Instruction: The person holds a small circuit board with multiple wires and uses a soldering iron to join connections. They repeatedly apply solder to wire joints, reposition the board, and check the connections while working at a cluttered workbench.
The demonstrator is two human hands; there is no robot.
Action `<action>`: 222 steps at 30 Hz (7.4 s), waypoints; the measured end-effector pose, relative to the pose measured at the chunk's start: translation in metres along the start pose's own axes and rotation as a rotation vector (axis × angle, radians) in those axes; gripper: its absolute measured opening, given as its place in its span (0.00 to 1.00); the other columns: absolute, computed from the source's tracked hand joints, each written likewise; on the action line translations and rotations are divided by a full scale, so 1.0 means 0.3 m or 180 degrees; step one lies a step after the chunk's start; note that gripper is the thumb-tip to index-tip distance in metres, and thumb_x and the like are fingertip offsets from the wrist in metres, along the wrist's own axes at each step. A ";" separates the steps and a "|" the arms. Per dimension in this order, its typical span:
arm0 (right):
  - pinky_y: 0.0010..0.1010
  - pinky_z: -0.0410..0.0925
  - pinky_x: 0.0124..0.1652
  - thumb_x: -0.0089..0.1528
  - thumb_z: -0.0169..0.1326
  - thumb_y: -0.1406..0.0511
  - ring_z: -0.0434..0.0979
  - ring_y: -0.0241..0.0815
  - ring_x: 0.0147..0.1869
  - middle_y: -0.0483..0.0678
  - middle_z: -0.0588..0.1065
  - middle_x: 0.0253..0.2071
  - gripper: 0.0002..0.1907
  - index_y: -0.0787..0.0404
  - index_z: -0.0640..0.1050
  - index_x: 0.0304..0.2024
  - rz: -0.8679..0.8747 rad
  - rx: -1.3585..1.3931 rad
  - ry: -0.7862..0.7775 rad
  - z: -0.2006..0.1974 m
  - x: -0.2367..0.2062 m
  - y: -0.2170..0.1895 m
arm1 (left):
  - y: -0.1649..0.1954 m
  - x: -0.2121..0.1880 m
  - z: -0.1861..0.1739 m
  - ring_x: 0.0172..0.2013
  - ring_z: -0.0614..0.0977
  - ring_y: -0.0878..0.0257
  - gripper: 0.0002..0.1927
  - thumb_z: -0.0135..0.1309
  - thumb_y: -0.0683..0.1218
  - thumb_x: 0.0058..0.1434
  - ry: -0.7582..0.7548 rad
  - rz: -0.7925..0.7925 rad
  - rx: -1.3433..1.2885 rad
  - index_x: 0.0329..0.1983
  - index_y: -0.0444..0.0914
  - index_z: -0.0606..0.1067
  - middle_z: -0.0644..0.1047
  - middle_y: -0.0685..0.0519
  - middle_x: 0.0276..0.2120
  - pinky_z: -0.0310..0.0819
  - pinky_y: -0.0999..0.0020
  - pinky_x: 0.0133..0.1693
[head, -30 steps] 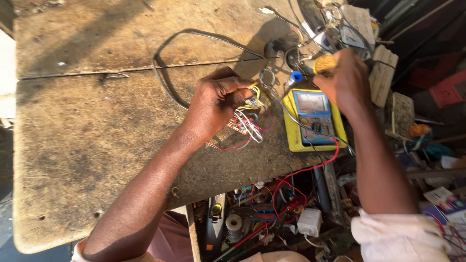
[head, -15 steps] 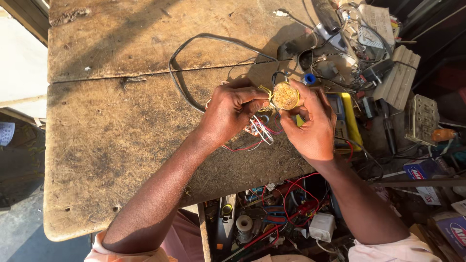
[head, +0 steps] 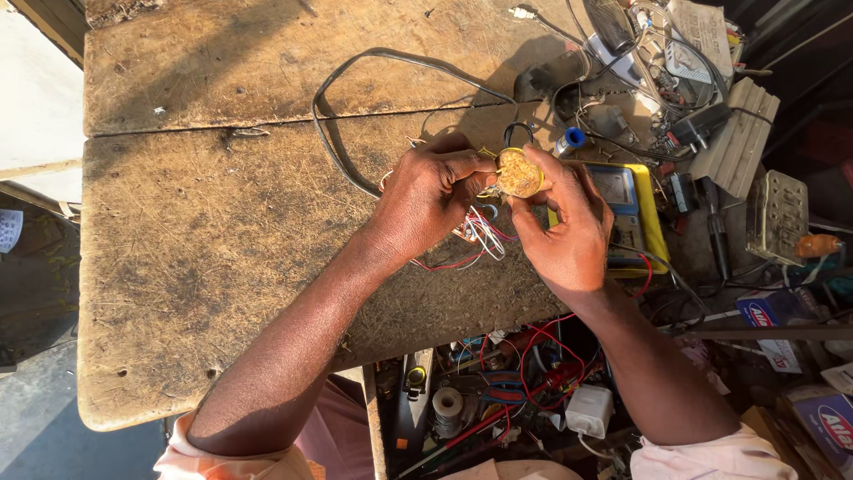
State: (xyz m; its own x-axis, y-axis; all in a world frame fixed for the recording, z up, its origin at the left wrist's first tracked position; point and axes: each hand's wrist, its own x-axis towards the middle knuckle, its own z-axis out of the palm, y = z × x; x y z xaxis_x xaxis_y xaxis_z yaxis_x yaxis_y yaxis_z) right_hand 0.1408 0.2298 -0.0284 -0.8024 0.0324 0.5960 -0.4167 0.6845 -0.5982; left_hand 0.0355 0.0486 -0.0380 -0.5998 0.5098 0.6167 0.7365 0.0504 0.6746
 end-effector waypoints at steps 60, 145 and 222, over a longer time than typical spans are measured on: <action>0.25 0.72 0.34 0.63 0.67 0.64 0.80 0.34 0.36 0.49 0.81 0.35 0.12 0.64 0.83 0.46 0.1277 -0.1325 -0.0886 -0.518 -0.003 0.141 | -0.001 -0.008 -0.016 0.35 0.83 0.66 0.04 0.64 0.33 0.65 0.0015 -0.0192 -0.0247 0.41 0.31 0.81 0.80 0.50 0.36 0.76 0.69 0.32; 0.28 0.79 0.41 0.75 0.60 0.76 0.84 0.42 0.42 0.59 0.79 0.45 0.05 0.73 0.79 0.53 0.0772 -0.0508 0.0789 -0.685 -0.466 0.029 | 0.006 -0.003 -0.045 0.39 0.85 0.68 0.06 0.60 0.35 0.68 -0.0119 -0.0829 -0.0766 0.47 0.32 0.82 0.80 0.51 0.40 0.82 0.75 0.37; 0.36 0.79 0.39 0.76 0.55 0.77 0.84 0.46 0.38 0.62 0.78 0.37 0.05 0.75 0.75 0.54 0.0740 0.0629 0.0767 -0.368 -0.297 0.055 | -0.015 0.001 -0.013 0.41 0.86 0.69 0.04 0.62 0.38 0.65 -0.0553 -0.0638 -0.1315 0.42 0.37 0.81 0.82 0.56 0.38 0.86 0.73 0.38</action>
State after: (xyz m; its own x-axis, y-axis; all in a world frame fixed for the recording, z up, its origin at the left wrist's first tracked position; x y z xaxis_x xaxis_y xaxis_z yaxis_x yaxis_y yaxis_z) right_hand 0.2527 0.3185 -0.0321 -0.7715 0.3563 0.5271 -0.3287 0.4862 -0.8097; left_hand 0.0307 0.0452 -0.0392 -0.6301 0.6624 0.4053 0.4051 -0.1648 0.8993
